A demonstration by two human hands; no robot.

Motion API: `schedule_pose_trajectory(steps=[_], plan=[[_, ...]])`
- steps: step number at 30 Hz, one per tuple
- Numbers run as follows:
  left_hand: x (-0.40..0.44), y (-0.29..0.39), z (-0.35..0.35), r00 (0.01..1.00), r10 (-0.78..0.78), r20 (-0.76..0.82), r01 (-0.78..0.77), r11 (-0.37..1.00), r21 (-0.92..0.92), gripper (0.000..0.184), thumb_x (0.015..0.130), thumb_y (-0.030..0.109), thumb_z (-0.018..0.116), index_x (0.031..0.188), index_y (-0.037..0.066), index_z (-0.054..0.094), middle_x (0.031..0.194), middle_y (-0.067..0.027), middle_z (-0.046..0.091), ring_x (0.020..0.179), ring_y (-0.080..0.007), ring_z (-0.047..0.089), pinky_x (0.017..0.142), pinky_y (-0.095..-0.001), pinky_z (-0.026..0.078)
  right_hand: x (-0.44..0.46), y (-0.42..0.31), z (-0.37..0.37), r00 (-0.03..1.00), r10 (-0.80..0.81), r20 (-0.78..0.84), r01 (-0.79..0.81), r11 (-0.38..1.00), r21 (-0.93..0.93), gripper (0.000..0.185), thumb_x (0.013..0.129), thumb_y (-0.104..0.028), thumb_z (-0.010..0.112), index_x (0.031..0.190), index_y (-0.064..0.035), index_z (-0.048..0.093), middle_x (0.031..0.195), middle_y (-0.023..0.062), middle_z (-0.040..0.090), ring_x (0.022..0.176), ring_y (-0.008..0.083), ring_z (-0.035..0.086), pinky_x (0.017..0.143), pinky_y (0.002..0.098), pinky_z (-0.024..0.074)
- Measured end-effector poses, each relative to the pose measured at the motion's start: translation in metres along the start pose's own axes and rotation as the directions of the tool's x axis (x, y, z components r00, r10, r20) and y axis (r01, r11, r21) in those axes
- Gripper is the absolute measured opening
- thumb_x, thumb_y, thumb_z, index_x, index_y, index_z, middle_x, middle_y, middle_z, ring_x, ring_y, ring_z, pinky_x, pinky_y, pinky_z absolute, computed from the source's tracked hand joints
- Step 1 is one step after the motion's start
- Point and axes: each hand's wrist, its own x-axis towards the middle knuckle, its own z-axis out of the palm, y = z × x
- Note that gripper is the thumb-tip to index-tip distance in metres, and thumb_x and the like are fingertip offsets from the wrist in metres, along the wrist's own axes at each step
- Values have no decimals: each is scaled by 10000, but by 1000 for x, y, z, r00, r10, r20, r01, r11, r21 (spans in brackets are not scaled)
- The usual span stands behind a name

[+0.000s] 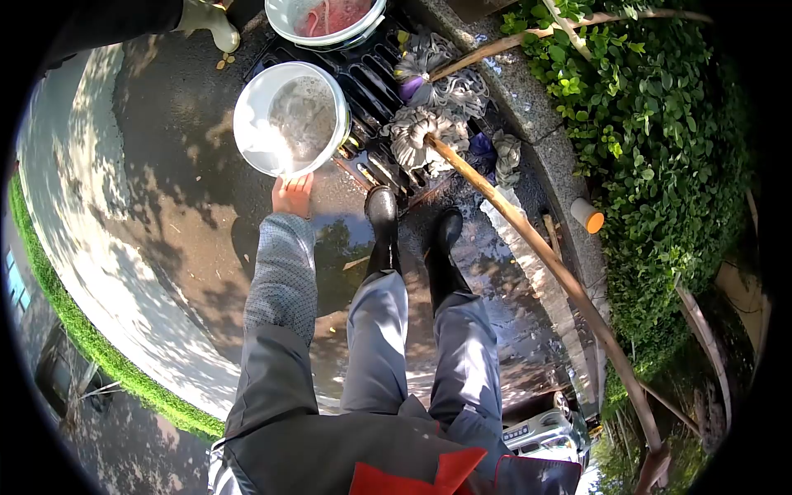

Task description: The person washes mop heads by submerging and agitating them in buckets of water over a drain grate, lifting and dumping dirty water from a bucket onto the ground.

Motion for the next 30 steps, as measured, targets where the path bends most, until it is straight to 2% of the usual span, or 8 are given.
schedule_pose_trajectory(steps=[2, 5, 7, 10, 14, 16, 22, 30], plan=[[-18, 25, 34, 994, 79, -78, -76, 996, 39, 239, 887, 181, 583, 1030, -8, 563, 1025, -146, 636, 1031, -288, 606, 945, -428, 485, 8, 27, 41, 995, -24, -100, 26, 999, 19, 511, 817, -279, 623, 1284, -109, 505, 1088, 190, 621, 918, 318, 632, 793, 428, 505], [-10, 63, 50, 996, 91, -6, -89, 978, 188, 263, 891, 237, 625, 1023, 14, 577, 966, -122, 639, 965, -279, 625, 890, -423, 509, 19, 64, 108, 978, -44, -203, 52, 998, 36, 477, 804, -160, 629, 1252, -62, 494, 1089, 174, 601, 959, 323, 599, 821, 435, 484], [-8, 81, 65, 993, 50, -111, -4, 923, 386, 318, 880, 297, 655, 1042, 32, 588, 949, -119, 627, 897, -260, 627, 813, -408, 534, 27, 63, 123, 967, -38, -250, 48, 998, 32, 461, 796, -80, 633, 1230, -31, 486, 1089, 163, 588, 986, 326, 577, 839, 440, 471], [-20, 92, 101, 929, 157, -334, 122, 724, 679, 374, 844, 313, 695, 1041, 7, 610, 968, -139, 625, 885, -252, 622, 692, -352, 566, 17, 65, 147, 953, -99, -286, 115, 993, 40, 425, 806, -75, 607, 1213, -7, 506, 1068, 173, 600, 951, 336, 589, 836, 435, 473], [-15, 87, 111, 902, 224, -370, 232, 472, 851, 519, 797, 350, 719, 1155, -2, 593, 1095, -164, 626, 967, -259, 624, 676, -340, 585, 7, 50, 153, 982, -10, -189, 30, 994, 103, 343, 814, -62, 586, 1148, 13, 552, 1004, 174, 621, 921, 347, 597, 845, 439, 471], [-16, 74, 130, 881, 246, -404, 358, 213, 909, 552, 770, 385, 733, 1174, 33, 597, 1134, -141, 626, 1000, -259, 622, 736, -352, 574, -1, 48, 154, 984, -17, -177, 35, 995, 98, 340, 815, -61, 584, 1146, 13, 553, 1001, 174, 621, 922, 346, 597, 846, 439, 470], [2, 56, 143, 883, 305, -358, 460, -403, 791, 630, 707, 437, 764, 1185, 60, 601, 1165, -129, 623, 1038, -260, 617, 820, -361, 541, -16, 42, 152, 990, -20, -142, 33, 996, 86, 332, 816, -58, 580, 1140, 13, 557, 995, 174, 622, 925, 346, 598, 849, 439, 470], [17, 110, 52, 858, 347, -379, 505, -704, 499, 727, 627, 495, 802, 1189, 77, 604, 1185, -128, 620, 1072, -264, 609, 905, -366, 497, -12, 35, 144, 989, -30, -143, 40, 997, 67, 321, 818, -53, 574, 1132, 13, 562, 987, 174, 623, 929, 345, 598, 853, 438, 470]])
